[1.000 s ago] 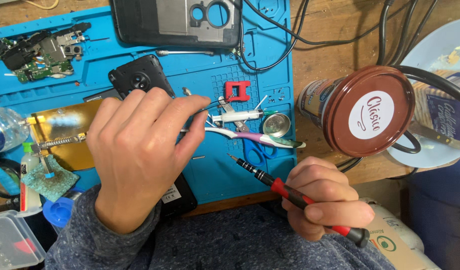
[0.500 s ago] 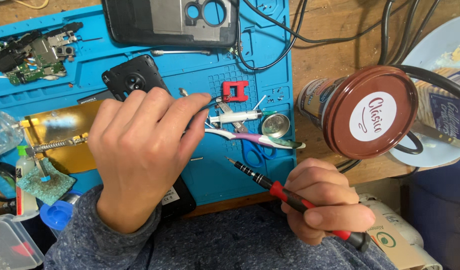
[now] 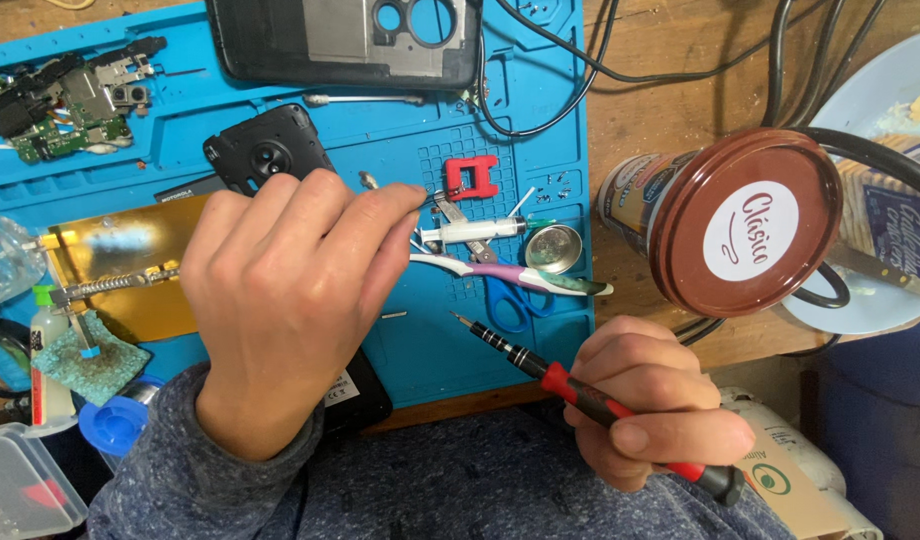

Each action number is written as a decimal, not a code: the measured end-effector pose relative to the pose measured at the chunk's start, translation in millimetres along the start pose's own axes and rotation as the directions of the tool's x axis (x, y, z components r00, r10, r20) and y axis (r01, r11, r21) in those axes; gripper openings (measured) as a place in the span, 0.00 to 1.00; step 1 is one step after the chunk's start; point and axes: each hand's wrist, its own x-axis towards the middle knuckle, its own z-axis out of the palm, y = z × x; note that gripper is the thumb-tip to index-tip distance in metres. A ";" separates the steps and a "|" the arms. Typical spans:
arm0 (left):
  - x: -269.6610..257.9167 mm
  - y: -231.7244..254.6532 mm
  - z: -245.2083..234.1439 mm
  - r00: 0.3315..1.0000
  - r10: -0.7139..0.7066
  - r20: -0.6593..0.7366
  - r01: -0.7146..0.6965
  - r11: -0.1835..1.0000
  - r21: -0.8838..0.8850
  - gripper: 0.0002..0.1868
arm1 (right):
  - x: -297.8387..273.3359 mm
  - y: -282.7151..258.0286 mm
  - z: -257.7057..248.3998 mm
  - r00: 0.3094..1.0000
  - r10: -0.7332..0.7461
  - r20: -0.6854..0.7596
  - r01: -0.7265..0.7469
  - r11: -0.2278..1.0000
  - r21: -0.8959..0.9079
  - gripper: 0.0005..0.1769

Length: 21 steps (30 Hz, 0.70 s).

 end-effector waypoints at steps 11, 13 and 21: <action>-0.7 -1.5 -10.0 1.000 -0.026 0.008 0.027 0.999 -0.043 0.07 | -2.8 1.3 0.7 1.000 0.000 -0.028 0.000 1.000 -0.009 0.19; -1.9 -0.7 -17.6 0.999 -0.043 0.029 0.045 0.995 -0.090 0.05 | 2.1 -1.0 6.1 0.999 0.010 -0.043 -0.011 1.000 -0.009 0.14; -43.4 4.4 -45.2 0.987 -0.084 0.140 0.116 0.965 -0.233 0.07 | 2.1 -1.0 20.5 0.962 0.024 -0.272 -0.006 0.998 0.066 0.16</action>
